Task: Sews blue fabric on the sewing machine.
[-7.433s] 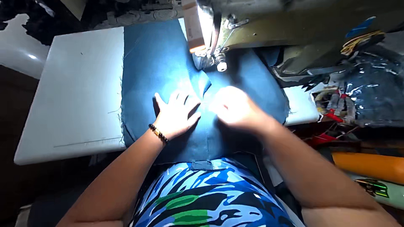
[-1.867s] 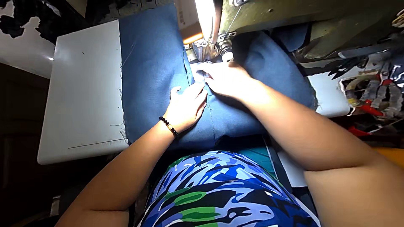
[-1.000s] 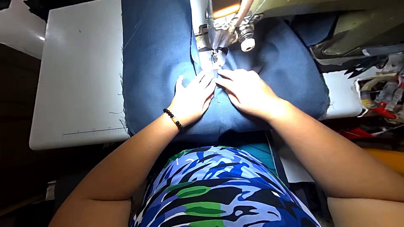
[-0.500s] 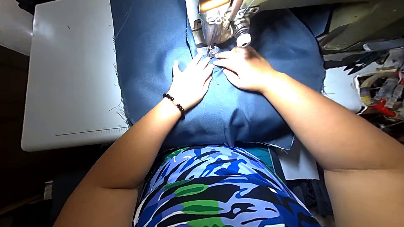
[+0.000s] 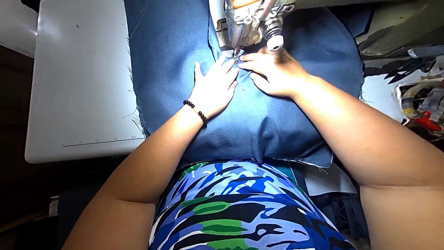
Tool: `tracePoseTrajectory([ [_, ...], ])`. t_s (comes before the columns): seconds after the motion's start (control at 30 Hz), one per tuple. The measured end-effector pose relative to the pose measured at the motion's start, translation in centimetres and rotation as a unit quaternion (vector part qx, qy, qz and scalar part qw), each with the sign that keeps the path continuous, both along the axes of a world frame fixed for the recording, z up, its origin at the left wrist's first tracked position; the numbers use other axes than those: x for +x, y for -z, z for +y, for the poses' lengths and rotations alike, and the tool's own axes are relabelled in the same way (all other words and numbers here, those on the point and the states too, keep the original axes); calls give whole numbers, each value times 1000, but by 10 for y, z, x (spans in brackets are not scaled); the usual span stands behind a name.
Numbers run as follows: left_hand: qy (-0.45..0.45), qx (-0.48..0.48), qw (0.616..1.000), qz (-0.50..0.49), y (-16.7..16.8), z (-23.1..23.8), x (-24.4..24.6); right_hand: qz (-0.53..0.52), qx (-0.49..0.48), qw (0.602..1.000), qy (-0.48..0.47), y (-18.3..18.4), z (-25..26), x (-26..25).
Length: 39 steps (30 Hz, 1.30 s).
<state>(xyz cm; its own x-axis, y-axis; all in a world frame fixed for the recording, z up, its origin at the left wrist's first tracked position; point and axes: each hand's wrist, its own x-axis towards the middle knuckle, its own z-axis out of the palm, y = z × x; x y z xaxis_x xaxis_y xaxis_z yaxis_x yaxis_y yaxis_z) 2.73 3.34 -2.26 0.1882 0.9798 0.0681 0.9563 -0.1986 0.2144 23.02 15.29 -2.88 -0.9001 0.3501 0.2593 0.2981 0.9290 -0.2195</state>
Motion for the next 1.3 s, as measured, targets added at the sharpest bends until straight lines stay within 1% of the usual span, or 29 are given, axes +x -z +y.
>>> tracePoseTrajectory([
  [0.23,-3,-5,1000,4,0,1,0,12,-7,1000,-4,3,4,1],
  [0.3,-1,7,1000,5,2,3,-1,20,-11,1000,-5,6,7,1],
  [0.37,2,5,1000,8,2,5,-2,13,-24,1000,7,4,9,-1],
  [0.43,9,-5,1000,15,0,7,-3,-24,-25,999,37,-7,5,-2],
  [0.5,16,-12,1000,23,-3,4,-5,-71,-26,994,84,-26,-15,-2],
  [0.53,16,-15,999,27,-6,0,-5,-73,-51,989,115,-35,-30,-1],
  [0.57,13,-12,1000,26,-8,-7,-3,-43,-93,984,143,-41,-50,1],
  [0.6,8,-4,1000,20,-9,-18,1,19,-145,974,172,-43,-74,6],
  [0.63,-2,-1,1000,7,-8,-30,7,114,-218,951,188,-40,-98,11],
  [0.67,-11,-6,1000,-10,-6,-43,13,211,-321,902,200,-35,-121,16],
  [0.7,-19,-5,1000,-19,-2,-51,17,281,-401,847,206,-26,-139,22],
  [0.73,-24,-6,1000,-18,2,-55,19,319,-441,812,211,-16,-149,28],
  [0.77,-25,-8,1000,-16,5,-56,20,336,-453,798,211,-7,-150,33],
  [0.8,-22,-12,1000,-16,5,-56,19,341,-448,803,196,-1,-146,38],
  [0.83,-18,-13,1000,-17,5,-55,19,330,-438,818,172,2,-138,42],
  [0.9,-11,-3,1000,-18,6,-54,17,273,-419,857,126,0,-120,47],
  [0.93,-9,1,1000,-18,7,-52,17,227,-395,885,96,-4,-115,48],
  [1.0,-6,0,1000,-18,7,-51,15,109,-288,951,27,-10,-119,49],
  [1.03,-4,-1,1000,-18,7,-51,14,48,-233,971,2,-13,-128,50],
  [1.1,-3,-2,1000,-16,8,-52,13,-32,-144,989,-2,-6,-152,55],
  [1.13,-2,-2,1000,-17,9,-52,13,-41,-95,995,12,3,-163,58],
  [1.2,-2,-5,1000,-21,5,-52,14,-1,-12,998,56,24,-176,60],
  [1.23,-3,-10,1000,-25,3,-51,15,24,8,997,70,30,-179,59],
  [1.3,-9,-33,999,-30,-2,-48,15,80,12,995,60,33,-184,55],
])
